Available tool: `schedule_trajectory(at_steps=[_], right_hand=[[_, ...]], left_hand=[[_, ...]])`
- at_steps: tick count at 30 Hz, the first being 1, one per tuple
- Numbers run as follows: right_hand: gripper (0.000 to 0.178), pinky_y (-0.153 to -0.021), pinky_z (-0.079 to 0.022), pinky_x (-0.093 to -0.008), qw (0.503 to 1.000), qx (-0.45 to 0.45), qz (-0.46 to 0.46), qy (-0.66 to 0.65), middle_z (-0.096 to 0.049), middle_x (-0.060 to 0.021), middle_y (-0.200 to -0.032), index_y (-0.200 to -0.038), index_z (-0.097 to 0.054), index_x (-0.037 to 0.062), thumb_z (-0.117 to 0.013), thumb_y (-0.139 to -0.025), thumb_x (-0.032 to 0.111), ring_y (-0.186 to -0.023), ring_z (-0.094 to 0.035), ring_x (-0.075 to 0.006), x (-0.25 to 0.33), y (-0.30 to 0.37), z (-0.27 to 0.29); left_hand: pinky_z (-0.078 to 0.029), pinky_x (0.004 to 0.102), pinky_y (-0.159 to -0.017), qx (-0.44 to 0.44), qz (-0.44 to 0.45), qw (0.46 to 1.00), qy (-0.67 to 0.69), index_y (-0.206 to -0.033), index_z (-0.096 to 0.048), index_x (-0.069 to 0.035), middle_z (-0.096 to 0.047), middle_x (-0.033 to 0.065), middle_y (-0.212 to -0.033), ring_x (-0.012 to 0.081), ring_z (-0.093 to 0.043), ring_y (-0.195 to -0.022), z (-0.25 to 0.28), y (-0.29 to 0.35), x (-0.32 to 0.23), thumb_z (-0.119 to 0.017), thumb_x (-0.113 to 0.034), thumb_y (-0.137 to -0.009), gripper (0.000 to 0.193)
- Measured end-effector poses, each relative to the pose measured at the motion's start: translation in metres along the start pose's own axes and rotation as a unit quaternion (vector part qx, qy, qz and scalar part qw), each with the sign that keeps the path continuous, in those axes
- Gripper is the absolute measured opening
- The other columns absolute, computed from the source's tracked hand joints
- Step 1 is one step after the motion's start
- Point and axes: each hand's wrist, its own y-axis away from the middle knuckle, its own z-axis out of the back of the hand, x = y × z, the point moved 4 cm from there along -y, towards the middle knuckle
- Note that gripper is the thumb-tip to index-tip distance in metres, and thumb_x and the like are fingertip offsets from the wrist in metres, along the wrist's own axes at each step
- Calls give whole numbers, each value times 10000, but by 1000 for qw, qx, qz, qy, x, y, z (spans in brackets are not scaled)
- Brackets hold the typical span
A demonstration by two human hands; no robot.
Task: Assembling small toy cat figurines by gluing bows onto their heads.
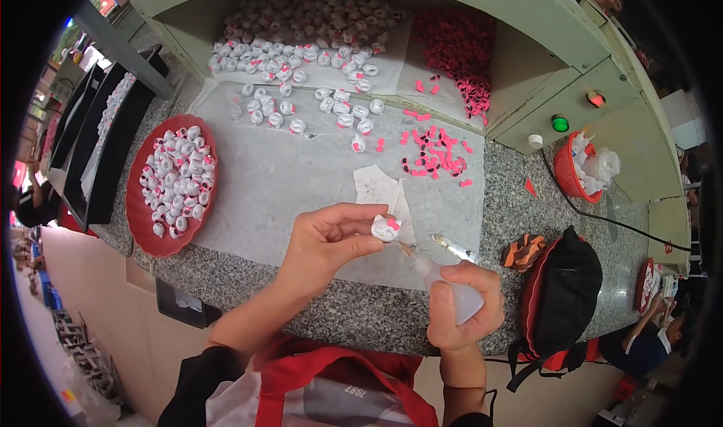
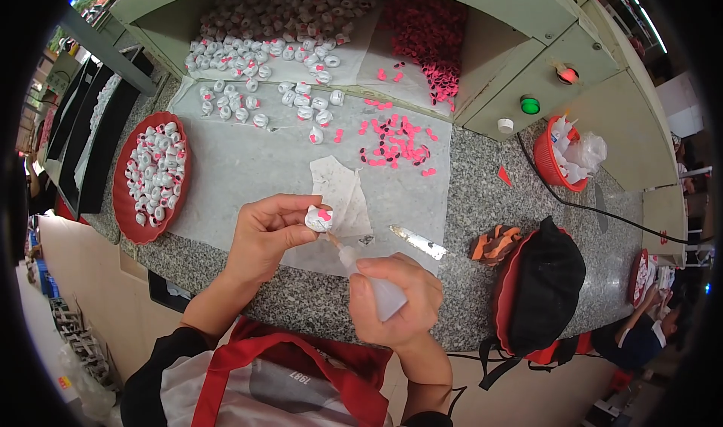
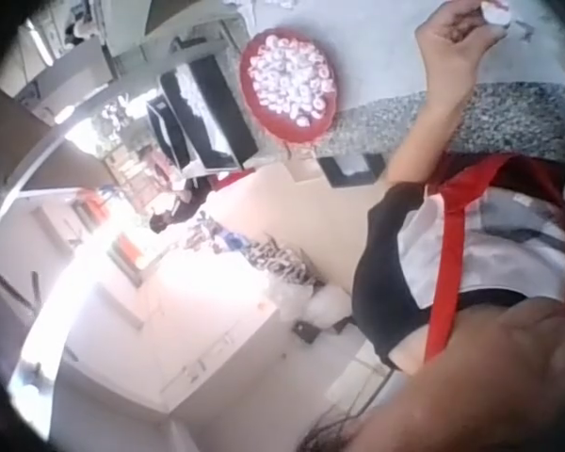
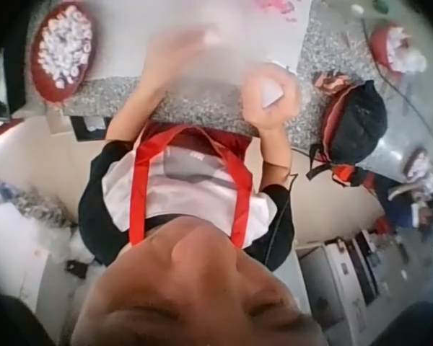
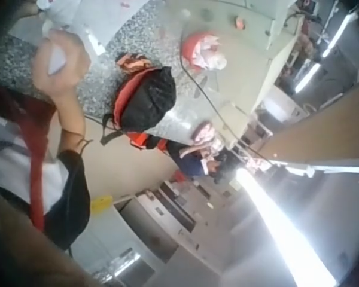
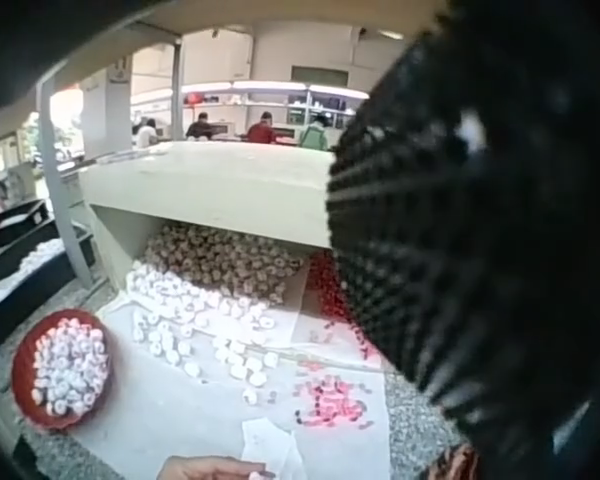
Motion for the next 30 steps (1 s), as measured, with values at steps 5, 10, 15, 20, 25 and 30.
schedule_trajectory(at_steps=[5,10,15,20,25,30], right_hand=[[177,-586,-439,-239,994,-29,-103,-7,-581,-101,-732,-819,-525,7,-602,-707,120,-624,-540,-136,-2,8,3],[167,-577,-438,-237,997,-1,-78,24,-579,-100,-728,-810,-533,-3,-598,-712,116,-623,-541,-136,1,4,4],[167,-576,-440,-238,994,-5,-113,-7,-579,-95,-728,-797,-539,-3,-597,-718,132,-626,-545,-136,-1,4,2],[171,-572,-440,-238,992,-13,-122,-2,-581,-90,-724,-786,-542,-2,-598,-717,144,-627,-547,-131,-3,4,1],[183,-543,-440,-239,994,-19,-109,11,-585,-91,-707,-798,-549,-4,-599,-711,149,-587,-544,-131,-4,4,1],[157,-520,-442,-243,969,-16,-237,-72,-585,-80,-715,-812,-542,-12,-581,-709,100,-564,-545,-131,-15,1,-4]], left_hand=[[-480,275,-780,-11,-8,1000,-1,-1053,-534,50,-601,136,-974,173,-587,-883,2,-1,1,-597,96,-703,359],[-476,278,-789,-11,-20,1000,-13,-1048,-539,46,-601,132,-976,173,-586,-887,1,-1,0,-592,102,-704,352],[-477,289,-797,11,-46,998,-29,-1038,-544,52,-587,128,-985,185,-576,-910,-3,-1,-1,-587,109,-707,338],[-486,312,-812,13,-90,995,-51,-1029,-541,68,-557,136,-998,208,-563,-929,-5,-1,-4,-567,128,-717,320],[-496,307,-818,14,-108,991,-82,-1028,-538,70,-527,142,-1023,216,-558,-930,-5,1,-4,-545,148,-724,314],[-502,285,-784,-1,-119,988,-103,-1023,-543,62,-541,132,-1006,190,-568,-904,-1,2,-4,-548,146,-726,309]])
